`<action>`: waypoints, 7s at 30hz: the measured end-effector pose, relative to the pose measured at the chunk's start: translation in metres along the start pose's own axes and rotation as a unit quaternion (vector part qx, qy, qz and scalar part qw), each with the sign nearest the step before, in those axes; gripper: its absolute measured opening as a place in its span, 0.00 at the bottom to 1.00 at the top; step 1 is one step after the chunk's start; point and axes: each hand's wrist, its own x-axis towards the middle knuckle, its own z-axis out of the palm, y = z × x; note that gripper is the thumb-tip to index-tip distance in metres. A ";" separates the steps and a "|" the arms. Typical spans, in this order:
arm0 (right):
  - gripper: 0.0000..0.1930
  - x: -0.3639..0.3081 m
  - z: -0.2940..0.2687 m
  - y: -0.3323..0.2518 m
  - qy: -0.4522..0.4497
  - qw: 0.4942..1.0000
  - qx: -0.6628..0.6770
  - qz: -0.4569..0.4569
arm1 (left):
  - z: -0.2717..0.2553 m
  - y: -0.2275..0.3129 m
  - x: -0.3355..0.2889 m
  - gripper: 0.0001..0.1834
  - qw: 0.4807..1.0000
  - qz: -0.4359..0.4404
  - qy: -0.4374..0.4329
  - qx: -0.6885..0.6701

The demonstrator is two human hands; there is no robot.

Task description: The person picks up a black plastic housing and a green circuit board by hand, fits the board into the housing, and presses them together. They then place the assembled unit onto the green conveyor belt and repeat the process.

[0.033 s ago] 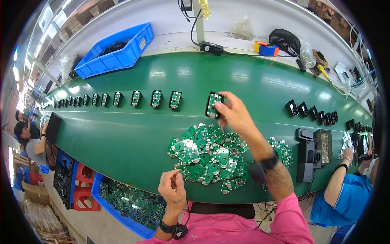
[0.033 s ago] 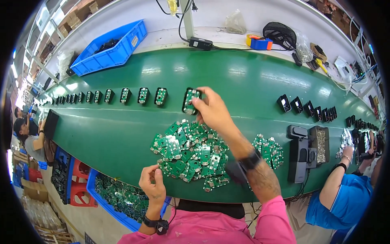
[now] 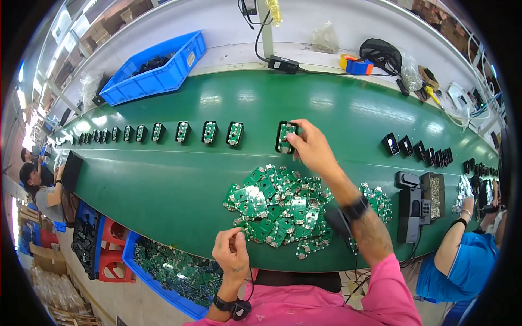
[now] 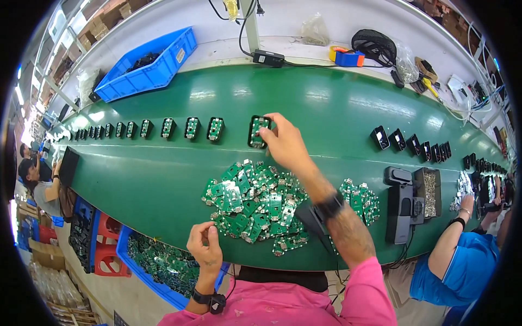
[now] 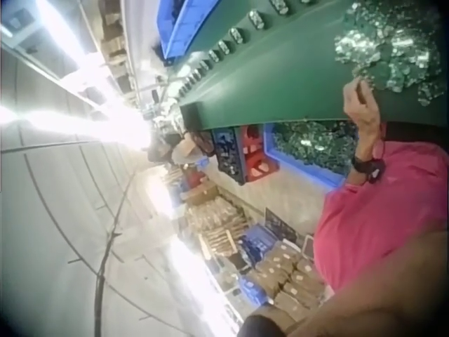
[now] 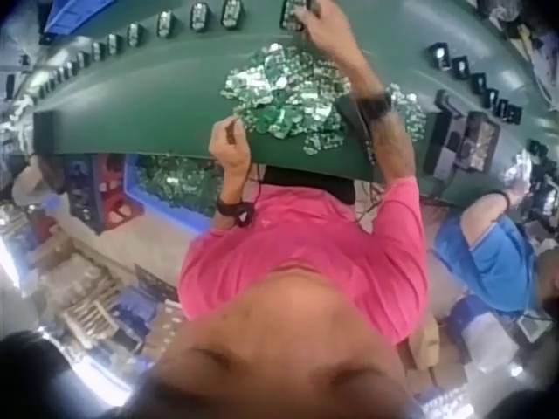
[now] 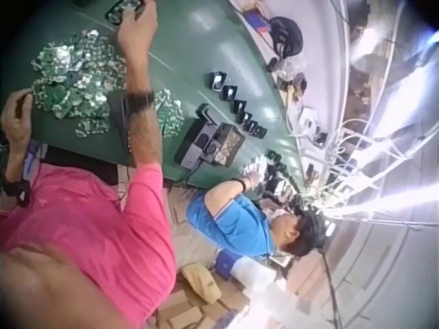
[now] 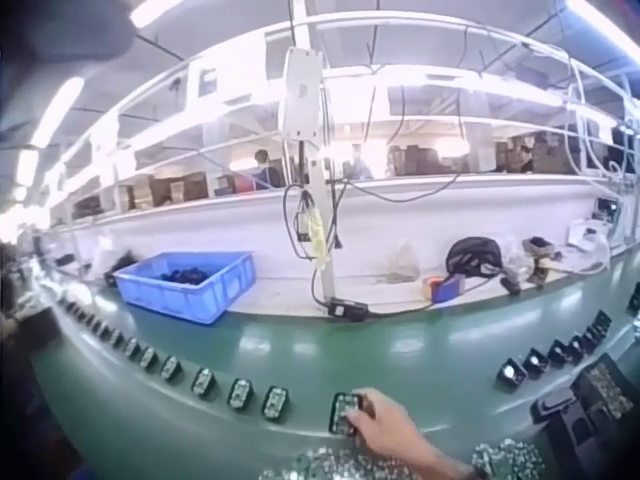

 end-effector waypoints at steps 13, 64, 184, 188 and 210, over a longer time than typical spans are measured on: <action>0.24 0.060 -0.026 0.066 0.092 0.890 -0.428 -0.126 | 0.014 -0.018 -0.019 0.03 0.990 0.116 -0.054 0.056; 0.18 -0.238 -0.075 0.002 0.226 0.971 0.044 0.056 | 0.073 0.078 -0.039 0.12 0.822 -0.182 -0.407 -0.354; 0.05 -0.259 -0.045 0.058 0.150 0.988 0.014 -0.012 | 0.055 0.069 -0.018 0.37 0.836 -0.110 -0.426 -0.328; 0.06 -0.255 -0.050 0.054 0.166 0.986 -0.014 0.007 | 0.051 0.067 -0.016 0.40 0.841 -0.040 -0.441 -0.312; 0.03 -0.252 -0.017 -0.016 0.087 0.983 0.122 0.110 | 0.069 0.072 -0.034 0.31 0.927 -0.005 -0.270 -0.259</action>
